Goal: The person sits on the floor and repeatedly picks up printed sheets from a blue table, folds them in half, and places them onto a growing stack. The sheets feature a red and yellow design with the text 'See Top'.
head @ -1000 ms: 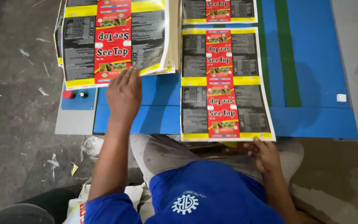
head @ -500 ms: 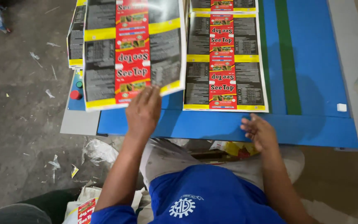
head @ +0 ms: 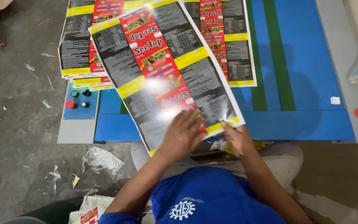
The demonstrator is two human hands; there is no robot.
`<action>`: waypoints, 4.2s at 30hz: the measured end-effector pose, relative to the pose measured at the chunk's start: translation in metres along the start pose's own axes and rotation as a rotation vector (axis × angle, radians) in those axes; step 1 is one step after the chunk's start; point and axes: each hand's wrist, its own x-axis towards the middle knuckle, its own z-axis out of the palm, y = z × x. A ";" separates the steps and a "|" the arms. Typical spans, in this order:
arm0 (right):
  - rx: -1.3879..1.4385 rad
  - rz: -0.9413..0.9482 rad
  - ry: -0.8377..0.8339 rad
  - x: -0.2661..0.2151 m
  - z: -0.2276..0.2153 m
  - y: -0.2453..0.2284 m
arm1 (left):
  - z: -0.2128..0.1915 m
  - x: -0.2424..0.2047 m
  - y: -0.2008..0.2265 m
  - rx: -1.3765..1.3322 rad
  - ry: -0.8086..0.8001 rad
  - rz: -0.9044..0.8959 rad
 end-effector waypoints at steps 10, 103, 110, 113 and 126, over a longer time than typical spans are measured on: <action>0.125 -0.025 0.245 -0.048 -0.103 0.023 | -0.073 0.008 -0.175 0.419 0.211 -0.304; -0.232 -0.110 0.361 -0.009 -0.118 0.062 | -0.076 -0.005 -0.077 0.460 0.218 -0.286; -0.056 0.007 0.332 0.039 -0.100 0.013 | -0.078 -0.002 -0.067 0.433 0.240 -0.293; 0.018 0.092 0.323 0.027 -0.096 0.016 | -0.077 -0.004 -0.058 0.412 0.241 -0.263; -0.030 -0.002 -0.054 -0.013 0.005 -0.024 | 0.028 -0.008 0.016 0.157 -0.071 0.005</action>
